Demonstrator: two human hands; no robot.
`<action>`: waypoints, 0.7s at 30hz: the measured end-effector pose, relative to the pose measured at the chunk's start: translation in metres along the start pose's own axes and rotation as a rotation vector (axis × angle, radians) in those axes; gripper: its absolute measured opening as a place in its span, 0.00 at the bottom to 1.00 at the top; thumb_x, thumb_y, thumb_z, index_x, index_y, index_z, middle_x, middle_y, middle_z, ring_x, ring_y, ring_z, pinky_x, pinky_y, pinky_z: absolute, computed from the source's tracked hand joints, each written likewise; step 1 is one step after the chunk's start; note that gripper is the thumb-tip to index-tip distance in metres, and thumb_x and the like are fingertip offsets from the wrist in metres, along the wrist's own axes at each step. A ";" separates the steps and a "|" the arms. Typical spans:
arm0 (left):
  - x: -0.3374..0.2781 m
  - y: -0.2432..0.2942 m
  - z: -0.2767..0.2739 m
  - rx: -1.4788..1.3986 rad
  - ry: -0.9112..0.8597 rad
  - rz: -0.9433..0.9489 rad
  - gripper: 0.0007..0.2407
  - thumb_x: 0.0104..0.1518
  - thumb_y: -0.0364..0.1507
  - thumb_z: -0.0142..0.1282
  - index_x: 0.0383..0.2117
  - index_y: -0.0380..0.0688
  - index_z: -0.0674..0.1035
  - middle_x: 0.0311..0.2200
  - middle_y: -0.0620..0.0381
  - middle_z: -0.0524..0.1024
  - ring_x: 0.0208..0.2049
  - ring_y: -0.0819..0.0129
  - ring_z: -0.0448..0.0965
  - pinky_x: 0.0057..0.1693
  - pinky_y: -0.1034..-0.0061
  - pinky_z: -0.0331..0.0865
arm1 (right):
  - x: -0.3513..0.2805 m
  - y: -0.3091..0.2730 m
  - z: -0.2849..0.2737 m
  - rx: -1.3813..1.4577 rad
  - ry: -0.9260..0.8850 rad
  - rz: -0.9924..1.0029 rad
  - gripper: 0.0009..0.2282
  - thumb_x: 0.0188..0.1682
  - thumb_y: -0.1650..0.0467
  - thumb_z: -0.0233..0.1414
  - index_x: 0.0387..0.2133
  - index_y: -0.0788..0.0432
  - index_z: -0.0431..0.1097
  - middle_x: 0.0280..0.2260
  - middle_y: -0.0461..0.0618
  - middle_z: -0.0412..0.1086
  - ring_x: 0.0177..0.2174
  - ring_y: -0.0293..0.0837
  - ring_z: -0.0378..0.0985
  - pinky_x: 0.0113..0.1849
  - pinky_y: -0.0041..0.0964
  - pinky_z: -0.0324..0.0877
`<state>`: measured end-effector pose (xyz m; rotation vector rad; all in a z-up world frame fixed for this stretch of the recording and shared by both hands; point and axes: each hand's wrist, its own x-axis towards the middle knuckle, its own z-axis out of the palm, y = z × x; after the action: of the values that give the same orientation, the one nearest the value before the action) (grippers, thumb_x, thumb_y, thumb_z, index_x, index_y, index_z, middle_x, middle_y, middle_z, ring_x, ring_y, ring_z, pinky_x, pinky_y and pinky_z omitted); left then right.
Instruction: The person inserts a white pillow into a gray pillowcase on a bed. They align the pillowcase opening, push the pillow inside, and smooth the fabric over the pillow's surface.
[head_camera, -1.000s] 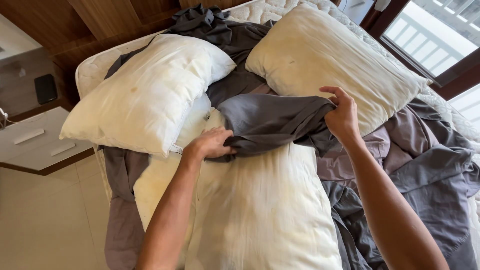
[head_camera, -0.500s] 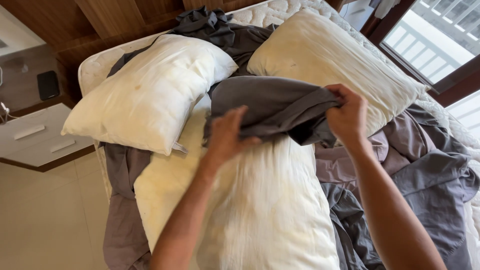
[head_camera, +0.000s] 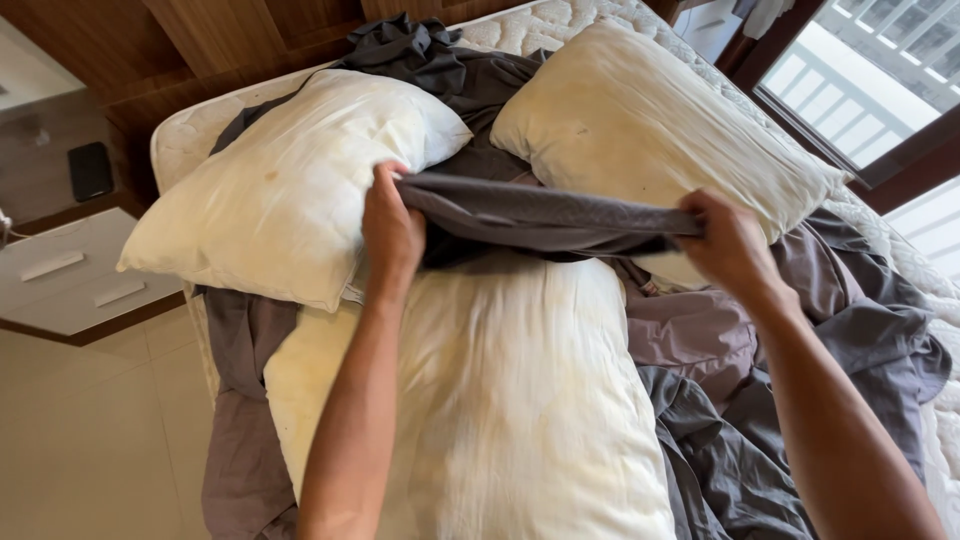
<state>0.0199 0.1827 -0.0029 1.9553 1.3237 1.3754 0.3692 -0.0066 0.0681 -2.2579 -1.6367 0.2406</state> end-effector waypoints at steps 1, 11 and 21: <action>0.010 0.007 -0.012 0.055 0.076 0.125 0.15 0.54 0.14 0.52 0.46 0.41 0.70 0.40 0.44 0.75 0.45 0.43 0.75 0.50 0.55 0.68 | 0.001 0.014 0.000 0.100 0.151 0.013 0.04 0.51 0.77 0.55 0.38 0.59 0.73 0.30 0.53 0.76 0.25 0.43 0.74 0.27 0.41 0.67; -0.004 0.007 -0.033 0.147 0.001 0.207 0.13 0.47 0.14 0.53 0.35 0.41 0.68 0.34 0.45 0.74 0.40 0.41 0.74 0.44 0.52 0.66 | 0.021 0.079 0.037 0.766 0.722 -0.069 0.07 0.60 0.84 0.52 0.35 0.65 0.63 0.29 0.44 0.65 0.28 0.33 0.64 0.28 0.34 0.57; -0.131 -0.070 0.047 0.522 -0.824 0.236 0.23 0.47 0.25 0.58 0.54 0.38 0.70 0.33 0.37 0.80 0.35 0.40 0.82 0.42 0.48 0.73 | -0.051 0.079 0.147 0.384 0.079 0.072 0.09 0.48 0.78 0.52 0.41 0.65 0.74 0.32 0.55 0.77 0.33 0.47 0.79 0.38 0.45 0.74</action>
<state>0.0208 0.1108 -0.1405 2.6471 1.1002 0.1732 0.3736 -0.0512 -0.1008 -2.0072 -1.3373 0.4377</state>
